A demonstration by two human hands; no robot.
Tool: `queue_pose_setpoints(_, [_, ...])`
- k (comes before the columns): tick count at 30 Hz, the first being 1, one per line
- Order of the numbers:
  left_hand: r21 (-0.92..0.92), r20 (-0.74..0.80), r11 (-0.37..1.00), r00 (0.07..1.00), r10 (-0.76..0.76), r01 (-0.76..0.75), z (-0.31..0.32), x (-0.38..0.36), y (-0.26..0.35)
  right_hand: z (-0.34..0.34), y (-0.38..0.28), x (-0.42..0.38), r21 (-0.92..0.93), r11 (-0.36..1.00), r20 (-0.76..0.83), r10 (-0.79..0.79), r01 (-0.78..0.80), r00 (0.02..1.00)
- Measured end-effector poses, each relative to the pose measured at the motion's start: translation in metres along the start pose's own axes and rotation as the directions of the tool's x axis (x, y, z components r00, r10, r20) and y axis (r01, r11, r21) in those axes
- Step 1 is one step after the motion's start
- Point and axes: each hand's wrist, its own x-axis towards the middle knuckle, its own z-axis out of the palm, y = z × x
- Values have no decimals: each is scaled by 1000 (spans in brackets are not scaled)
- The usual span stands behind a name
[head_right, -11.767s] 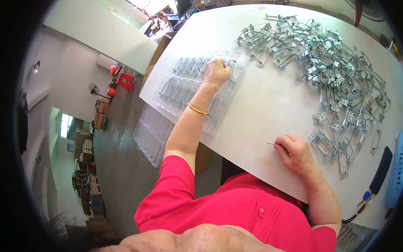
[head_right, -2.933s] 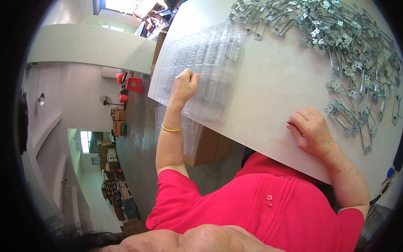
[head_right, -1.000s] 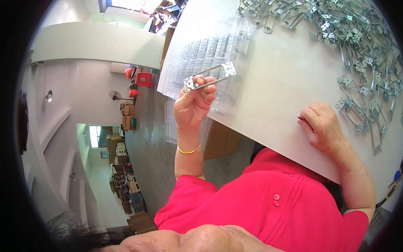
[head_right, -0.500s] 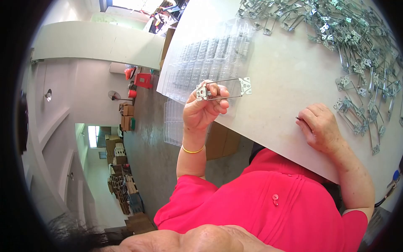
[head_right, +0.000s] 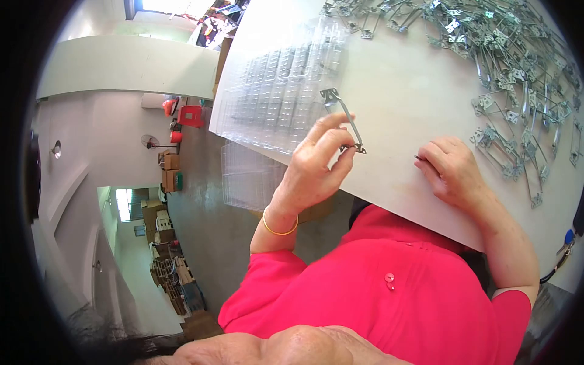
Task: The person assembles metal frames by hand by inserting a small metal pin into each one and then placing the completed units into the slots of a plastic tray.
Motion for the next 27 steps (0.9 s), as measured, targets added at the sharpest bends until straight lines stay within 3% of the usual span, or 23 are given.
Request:
queue_pose_setpoints(5, [17,-19,996,996,91,-91,20,4,11,-1,1,0,35,999,-2,7,-7,1000])
queue_pose_setpoints(8, [2,20,991,991,135,-135,27,5,9,0,1,-4,38,995,22,91,-92,996])
queue_pose_setpoints(9, [-19,79,992,988,129,-128,29,4,8,3,2,-8,351,893,36,286,-280,958])
queue_pose_setpoints(10, [-43,140,992,982,124,-119,33,4,8,4,3,-11,618,663,107,460,-422,881])
queue_pose_setpoints(11, [-66,145,991,981,127,-118,39,3,10,2,1,-11,609,660,111,478,-440,871])
queue_pose_setpoints(13, [-115,198,983,966,164,-144,49,1,14,1,-4,-6,832,417,152,464,-367,872])
queue_pose_setpoints(15, [-148,269,980,948,170,-134,58,0,15,0,-3,-7,859,366,171,455,-359,874])
queue_pose_setpoints(17, [-168,339,979,925,170,-118,63,-2,15,-8,-8,-5,840,225,356,460,-494,814])
queue_pose_setpoints(20, [-144,398,983,904,159,-110,69,-3,14,-4,-4,-7,826,254,346,479,-504,807])
queue_pose_setpoints(22, [-329,307,941,951,25,81,70,-1,19,-2,0,-8,849,245,307,492,-468,815])
queue_pose_setpoints(23, [-333,307,939,951,22,86,75,-2,17,-1,2,-9,875,240,259,503,-421,825])
queue_pose_setpoints(25, [-696,319,638,938,-135,329,86,-7,10,0,7,-8,885,244,231,510,-397,829])
queue_pose_setpoints(26, [-754,334,549,930,-155,362,90,-9,9,0,6,-7,877,255,231,521,-408,822])
queue_pose_setpoints(27, [-753,337,546,928,-158,366,90,-9,7,-1,6,-6,868,264,232,532,-420,814])
